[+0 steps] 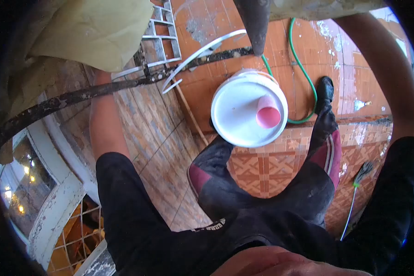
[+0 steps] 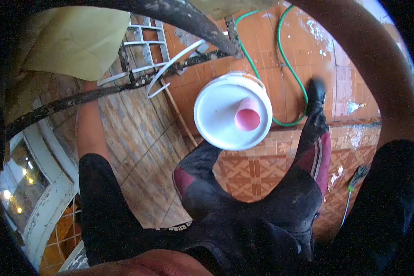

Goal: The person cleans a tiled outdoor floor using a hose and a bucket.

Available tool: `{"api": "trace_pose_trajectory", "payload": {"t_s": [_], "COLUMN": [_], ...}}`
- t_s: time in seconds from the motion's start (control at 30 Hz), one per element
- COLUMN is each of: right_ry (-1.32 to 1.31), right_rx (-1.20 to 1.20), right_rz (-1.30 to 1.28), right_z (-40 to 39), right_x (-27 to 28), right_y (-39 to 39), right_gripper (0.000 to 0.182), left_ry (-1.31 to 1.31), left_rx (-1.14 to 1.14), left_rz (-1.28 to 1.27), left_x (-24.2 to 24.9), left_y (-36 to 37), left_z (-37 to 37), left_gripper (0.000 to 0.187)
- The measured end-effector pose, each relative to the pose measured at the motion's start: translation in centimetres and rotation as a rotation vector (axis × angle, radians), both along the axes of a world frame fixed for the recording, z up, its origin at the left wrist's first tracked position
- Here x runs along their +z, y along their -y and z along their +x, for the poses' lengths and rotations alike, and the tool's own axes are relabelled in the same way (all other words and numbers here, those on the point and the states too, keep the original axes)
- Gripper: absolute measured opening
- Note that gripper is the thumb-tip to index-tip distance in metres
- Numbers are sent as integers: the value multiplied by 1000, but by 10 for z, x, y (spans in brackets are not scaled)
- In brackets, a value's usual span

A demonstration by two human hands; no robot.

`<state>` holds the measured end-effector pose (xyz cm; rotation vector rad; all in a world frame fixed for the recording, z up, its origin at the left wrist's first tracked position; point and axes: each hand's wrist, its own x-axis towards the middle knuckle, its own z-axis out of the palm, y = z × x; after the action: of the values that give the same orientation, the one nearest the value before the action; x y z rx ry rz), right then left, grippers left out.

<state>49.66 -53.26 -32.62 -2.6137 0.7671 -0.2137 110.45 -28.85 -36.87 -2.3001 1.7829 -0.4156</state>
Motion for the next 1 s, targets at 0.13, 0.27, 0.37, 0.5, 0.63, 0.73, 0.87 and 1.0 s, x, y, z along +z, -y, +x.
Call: {"api": "trace_pose_trajectory", "payload": {"t_s": [0.13, 0.27, 0.37, 0.5, 0.63, 0.73, 0.87, 1.0], "right_ry": [-25, -41, -50, -59, -75, -92, -132, -191], "right_rx": [13, 8, 0, -8, -15, -9, -1, 11], "right_rz": [-17, -26, -31, -41, -33, -29, -10, 23], "right_z": [4, 4, 3, 4, 3, 4, 0, -5], "right_x": [1, 3, 6, 8, 4, 10, 17, 24], "right_y": [-1, 0, 0, -2, -4, -2, 3, -1], "right_gripper": [28, 28, 28, 28, 28, 28, 28, 28], "left_ry": [-12, -12, -15, -8, 8, 94, -14, -656], "left_rx": [-2, -4, -1, -15, -51, -112, -61, 541], "left_rz": [-43, -63, -75, -92, -114, -218, -293, -913], "left_x": [-9, -12, -14, -12, -7, 0, 18, 27], "left_y": [3, 2, 5, 6, 9, 0, -61, -149], "left_z": [-2, 2, 7, 15, 25, 25, -4, -149], "left_gripper": [30, 30, 30, 31, 31, 31, 32, 34]}}
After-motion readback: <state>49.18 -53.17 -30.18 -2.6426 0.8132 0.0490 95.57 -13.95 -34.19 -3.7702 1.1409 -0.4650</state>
